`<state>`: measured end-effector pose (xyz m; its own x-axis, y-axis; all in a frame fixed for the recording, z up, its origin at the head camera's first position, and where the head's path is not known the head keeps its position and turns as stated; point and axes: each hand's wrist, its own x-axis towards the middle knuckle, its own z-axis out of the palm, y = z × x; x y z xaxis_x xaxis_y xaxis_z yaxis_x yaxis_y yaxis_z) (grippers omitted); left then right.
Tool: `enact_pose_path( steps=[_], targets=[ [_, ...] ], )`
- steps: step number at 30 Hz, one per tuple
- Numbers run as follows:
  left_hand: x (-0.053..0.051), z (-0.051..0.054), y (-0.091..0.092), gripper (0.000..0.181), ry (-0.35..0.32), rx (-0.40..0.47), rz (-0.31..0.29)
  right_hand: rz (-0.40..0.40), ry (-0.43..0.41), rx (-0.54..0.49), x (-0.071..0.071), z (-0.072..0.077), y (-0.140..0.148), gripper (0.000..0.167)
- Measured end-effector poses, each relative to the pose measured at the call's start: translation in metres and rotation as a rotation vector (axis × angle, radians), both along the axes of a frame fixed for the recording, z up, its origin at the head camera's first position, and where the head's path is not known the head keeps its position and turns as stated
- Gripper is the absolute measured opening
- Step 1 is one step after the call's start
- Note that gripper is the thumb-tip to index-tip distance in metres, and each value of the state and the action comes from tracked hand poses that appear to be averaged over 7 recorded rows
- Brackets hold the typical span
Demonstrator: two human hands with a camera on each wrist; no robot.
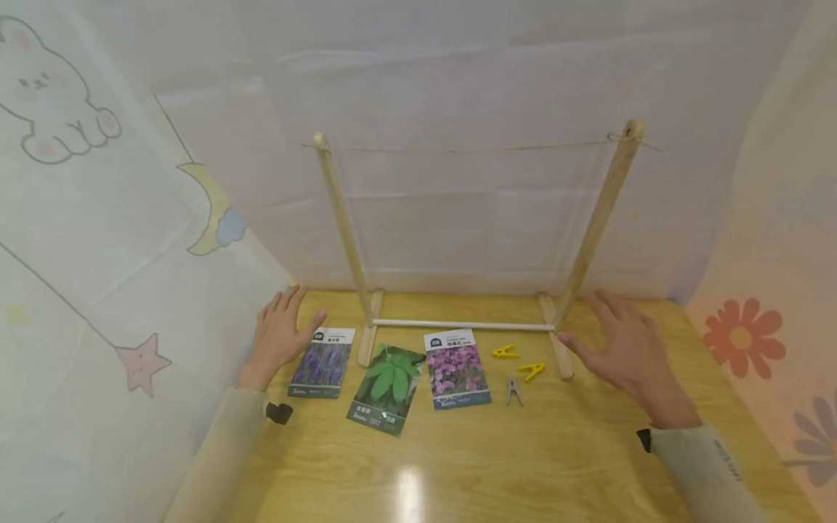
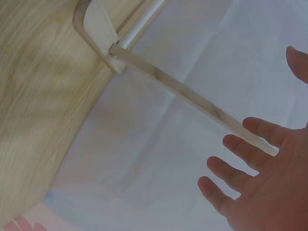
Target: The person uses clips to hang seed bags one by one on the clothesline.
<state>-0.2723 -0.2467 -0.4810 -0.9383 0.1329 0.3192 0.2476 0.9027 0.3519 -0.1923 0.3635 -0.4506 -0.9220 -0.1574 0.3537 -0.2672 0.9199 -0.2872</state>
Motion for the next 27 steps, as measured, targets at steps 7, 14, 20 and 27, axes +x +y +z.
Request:
enact_pose_path(
  steps=[7, 14, 20, 27],
  targets=[
    [0.000, -0.002, 0.000, 0.086, -0.007, 0.009, 0.017, 0.069, 0.052, 0.009, 0.001, -0.004, -0.009, 0.077],
    [-0.001, -0.005, 0.001, 0.081, 0.008, 0.003, 0.034, 0.107, 0.022, -0.031, 0.006, -0.013, -0.018, 0.066],
    [0.001, -0.009, 0.000, 0.075, 0.000, 0.027, 0.032, 0.153, -0.004, -0.051, 0.009, -0.026, -0.030, 0.062],
    [0.000, -0.016, -0.001, 0.072, -0.033, 0.029, 0.036, 0.191, -0.038, -0.058, 0.014, -0.037, -0.044, 0.057]
  ],
)
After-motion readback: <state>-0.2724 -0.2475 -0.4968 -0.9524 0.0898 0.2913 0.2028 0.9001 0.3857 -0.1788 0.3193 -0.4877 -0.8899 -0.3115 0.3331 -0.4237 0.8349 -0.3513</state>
